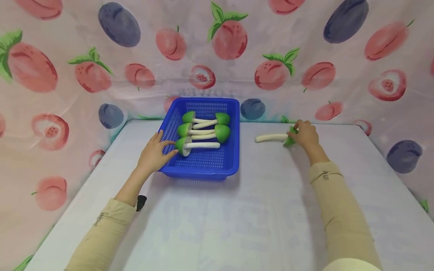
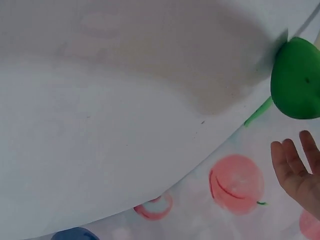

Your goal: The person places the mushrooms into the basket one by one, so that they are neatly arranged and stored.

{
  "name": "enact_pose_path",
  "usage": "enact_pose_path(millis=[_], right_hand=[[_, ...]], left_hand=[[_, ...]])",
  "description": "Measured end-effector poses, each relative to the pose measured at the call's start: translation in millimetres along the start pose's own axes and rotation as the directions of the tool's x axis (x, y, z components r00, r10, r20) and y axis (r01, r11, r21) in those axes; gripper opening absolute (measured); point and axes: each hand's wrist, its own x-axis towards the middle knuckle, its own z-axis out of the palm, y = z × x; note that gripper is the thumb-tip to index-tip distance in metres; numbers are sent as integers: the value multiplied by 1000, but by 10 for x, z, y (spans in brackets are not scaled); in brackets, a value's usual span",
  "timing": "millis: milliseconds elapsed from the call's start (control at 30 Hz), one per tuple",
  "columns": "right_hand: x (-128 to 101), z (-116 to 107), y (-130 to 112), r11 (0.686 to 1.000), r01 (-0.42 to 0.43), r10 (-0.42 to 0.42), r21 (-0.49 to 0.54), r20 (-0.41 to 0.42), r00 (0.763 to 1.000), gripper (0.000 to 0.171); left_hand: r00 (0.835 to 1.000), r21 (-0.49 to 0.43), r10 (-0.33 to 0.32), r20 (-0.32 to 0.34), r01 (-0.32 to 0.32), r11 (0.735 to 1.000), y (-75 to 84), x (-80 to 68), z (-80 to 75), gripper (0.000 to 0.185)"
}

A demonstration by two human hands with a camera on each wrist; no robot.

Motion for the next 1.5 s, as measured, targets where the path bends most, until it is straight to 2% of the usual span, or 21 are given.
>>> enact_pose_path(millis=[167,233,300,367,500,633,733,967,1167,1300,1500], right_hand=[[-25,-25,18,995,-46,46,90,5,999,37],[-34,-38,33,987,-80,74,137,46,996,43],[-40,-55,44,977,-110,89,180,121,989,52],[-43,-84,59,971,-132,86,199,223,971,62],[-33,-135,90,969,-106,9,222,400,917,76],[-19,-123,100,963,-58,-77,263,477,876,80],[-39,-80,113,958,-33,-114,283,487,866,80],[-74,-25,86,952,18,-150,305,416,897,76],[-40,-79,-74,952,67,-179,299,364,914,79],[-22,-181,-237,954,95,-190,284,330,925,78],[-16,-473,-444,963,98,-169,252,279,945,79]], left_hand=[[1000,-3,-11,-1,11,1000,-3,3,16,45],[1000,-4,-14,2,14,1000,0,7,27,46],[1000,-8,-16,7,17,1000,3,3,27,46],[1000,-8,-19,11,19,1000,6,-4,21,46],[1000,-7,-17,-3,16,1000,12,-4,3,45],[1000,-9,-9,-10,9,1000,5,8,-9,45],[1000,-7,-7,2,7,1000,3,12,2,45],[1000,-5,-11,-7,11,1000,-10,-8,8,45],[999,-5,-31,11,31,1000,-27,-67,9,45],[999,-5,-41,4,41,999,-37,-64,-13,45],[1000,8,-16,6,16,1000,-20,7,11,45]])
